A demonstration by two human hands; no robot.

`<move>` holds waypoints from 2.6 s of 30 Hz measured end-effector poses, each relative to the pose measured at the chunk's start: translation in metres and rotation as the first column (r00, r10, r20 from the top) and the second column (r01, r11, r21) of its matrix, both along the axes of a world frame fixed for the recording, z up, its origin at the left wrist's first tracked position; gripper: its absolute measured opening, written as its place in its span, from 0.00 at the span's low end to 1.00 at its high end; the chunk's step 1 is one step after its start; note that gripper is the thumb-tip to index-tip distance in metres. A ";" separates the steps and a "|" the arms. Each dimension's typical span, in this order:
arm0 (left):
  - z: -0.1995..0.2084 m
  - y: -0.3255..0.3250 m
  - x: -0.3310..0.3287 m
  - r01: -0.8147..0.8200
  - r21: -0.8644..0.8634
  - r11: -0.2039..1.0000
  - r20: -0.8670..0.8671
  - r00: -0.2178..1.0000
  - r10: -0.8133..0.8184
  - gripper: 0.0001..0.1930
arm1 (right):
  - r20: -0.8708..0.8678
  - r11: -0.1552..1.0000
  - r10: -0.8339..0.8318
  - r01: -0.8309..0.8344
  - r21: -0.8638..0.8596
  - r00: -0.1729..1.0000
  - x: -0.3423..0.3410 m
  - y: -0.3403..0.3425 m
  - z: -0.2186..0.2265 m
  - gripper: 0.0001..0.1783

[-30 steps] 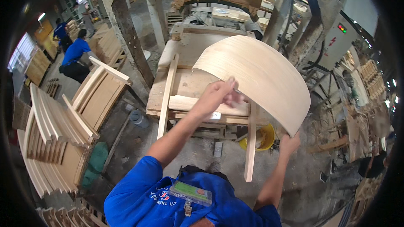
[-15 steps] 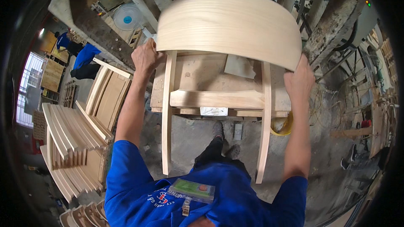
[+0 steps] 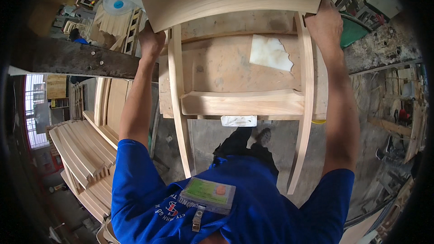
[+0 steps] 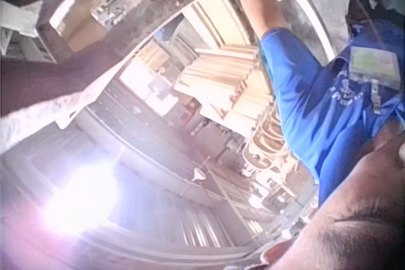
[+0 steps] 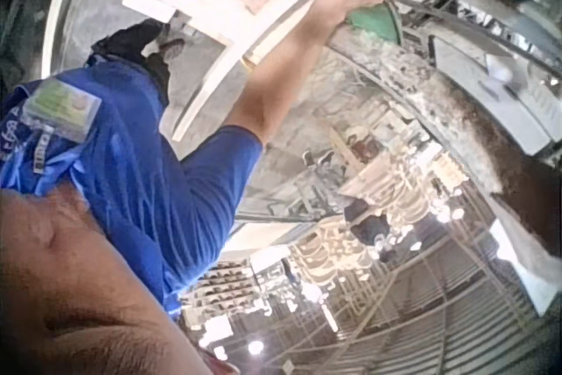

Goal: The person assembles wooden chair frames by picking up frames and curved backrest pieces, placing them on a jig, and pressing them together. The person repeats this process for multiple units, moving finished frames aside.

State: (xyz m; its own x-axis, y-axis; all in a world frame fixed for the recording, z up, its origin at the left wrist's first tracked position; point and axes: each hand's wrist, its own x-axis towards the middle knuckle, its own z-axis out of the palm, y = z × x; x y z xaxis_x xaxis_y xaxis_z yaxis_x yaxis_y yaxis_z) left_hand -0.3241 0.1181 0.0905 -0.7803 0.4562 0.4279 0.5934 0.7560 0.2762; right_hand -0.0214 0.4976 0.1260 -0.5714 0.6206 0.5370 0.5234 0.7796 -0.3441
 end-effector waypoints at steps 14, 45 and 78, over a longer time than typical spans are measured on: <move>-0.020 -0.021 0.002 0.075 -0.072 0.995 -0.079 0.994 -0.081 0.19 | 0.092 0.991 0.131 -0.134 0.025 0.987 -0.012 -0.012 -0.005 0.19; -0.037 -0.018 0.001 -0.065 -0.041 0.997 -0.060 0.996 0.062 0.25 | 0.191 0.993 0.035 -0.013 -0.115 0.981 0.011 0.039 -0.067 0.24; -0.033 -0.010 0.008 -0.153 -0.047 0.987 0.034 0.987 0.155 0.21 | 0.010 0.948 0.167 -0.157 -0.277 0.986 -0.002 0.048 -0.107 0.17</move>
State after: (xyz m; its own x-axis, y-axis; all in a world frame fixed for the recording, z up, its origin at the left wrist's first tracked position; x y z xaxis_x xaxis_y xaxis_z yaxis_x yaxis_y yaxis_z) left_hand -0.3157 0.1084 0.0572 -0.8577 0.3472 0.3792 0.4590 0.8493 0.2607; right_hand -0.0238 0.5457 0.0190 -0.6907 0.6388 0.3388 0.4123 0.7328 -0.5413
